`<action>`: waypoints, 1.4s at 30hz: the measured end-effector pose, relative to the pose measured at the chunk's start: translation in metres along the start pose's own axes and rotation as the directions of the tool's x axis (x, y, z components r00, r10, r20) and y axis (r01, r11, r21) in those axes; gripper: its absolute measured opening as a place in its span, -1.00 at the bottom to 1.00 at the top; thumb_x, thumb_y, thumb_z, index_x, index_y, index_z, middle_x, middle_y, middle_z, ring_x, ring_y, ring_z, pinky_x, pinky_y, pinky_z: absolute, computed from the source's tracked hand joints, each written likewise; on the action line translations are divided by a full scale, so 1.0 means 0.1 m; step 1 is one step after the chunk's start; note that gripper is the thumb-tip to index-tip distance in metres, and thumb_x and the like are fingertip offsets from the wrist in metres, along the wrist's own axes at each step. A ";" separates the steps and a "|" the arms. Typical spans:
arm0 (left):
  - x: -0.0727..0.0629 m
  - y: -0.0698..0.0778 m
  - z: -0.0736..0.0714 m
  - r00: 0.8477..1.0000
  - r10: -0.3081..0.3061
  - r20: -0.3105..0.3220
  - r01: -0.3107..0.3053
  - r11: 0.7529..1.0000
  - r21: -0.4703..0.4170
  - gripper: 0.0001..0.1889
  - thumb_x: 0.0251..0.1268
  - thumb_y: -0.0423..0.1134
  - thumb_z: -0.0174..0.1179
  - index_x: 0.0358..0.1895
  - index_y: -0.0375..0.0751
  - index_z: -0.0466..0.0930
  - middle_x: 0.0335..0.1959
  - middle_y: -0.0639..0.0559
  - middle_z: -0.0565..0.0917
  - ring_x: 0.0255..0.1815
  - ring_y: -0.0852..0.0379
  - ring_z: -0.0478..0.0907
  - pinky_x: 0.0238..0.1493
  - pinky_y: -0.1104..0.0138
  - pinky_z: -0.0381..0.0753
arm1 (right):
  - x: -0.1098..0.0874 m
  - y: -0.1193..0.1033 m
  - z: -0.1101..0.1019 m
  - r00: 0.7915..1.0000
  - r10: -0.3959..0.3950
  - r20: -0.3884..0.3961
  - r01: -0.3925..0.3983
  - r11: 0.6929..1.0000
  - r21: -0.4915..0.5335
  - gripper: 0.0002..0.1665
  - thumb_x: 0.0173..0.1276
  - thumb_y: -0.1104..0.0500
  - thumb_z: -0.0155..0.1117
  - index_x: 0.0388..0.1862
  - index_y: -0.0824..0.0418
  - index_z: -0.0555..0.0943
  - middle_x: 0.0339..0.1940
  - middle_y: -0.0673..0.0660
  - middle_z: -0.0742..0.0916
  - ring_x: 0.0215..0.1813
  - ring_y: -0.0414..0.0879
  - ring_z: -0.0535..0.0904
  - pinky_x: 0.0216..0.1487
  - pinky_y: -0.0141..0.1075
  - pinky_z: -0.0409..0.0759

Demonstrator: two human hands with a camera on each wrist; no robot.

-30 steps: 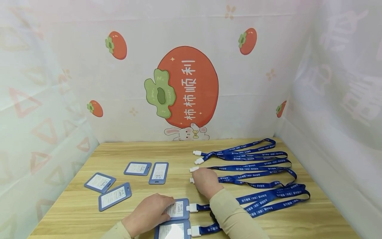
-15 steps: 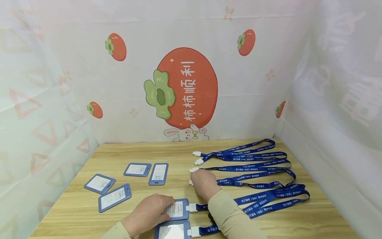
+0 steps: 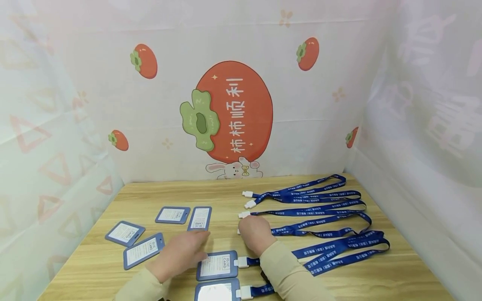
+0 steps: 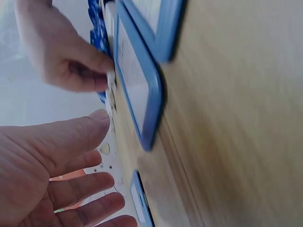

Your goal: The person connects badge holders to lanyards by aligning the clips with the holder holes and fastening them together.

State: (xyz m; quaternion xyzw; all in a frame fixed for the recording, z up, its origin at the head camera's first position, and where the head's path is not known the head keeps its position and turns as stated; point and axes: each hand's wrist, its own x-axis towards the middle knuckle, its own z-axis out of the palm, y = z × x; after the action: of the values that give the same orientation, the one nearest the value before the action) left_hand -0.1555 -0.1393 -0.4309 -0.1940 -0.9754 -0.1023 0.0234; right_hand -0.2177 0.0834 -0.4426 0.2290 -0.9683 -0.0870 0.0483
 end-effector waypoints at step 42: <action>0.18 -0.15 0.05 0.992 -0.078 0.101 0.079 0.997 -0.012 -0.39 0.24 -0.04 0.46 0.25 -0.36 0.63 0.24 -0.35 0.67 0.29 -0.36 0.60 0.34 -0.15 0.59 | -0.01 -0.05 -0.03 0.999 0.021 0.047 -0.023 0.999 0.030 -0.95 0.43 0.25 0.41 -0.17 0.17 0.77 -0.36 0.06 0.76 -0.33 -0.13 0.68 -0.15 -0.25 0.79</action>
State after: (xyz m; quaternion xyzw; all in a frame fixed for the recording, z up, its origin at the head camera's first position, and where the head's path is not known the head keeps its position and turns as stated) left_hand -0.1775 -0.1454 -0.4374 -0.1604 -0.9814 -0.1010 -0.0311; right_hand -0.2141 0.0790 -0.4405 0.2169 -0.9729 -0.0768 0.0233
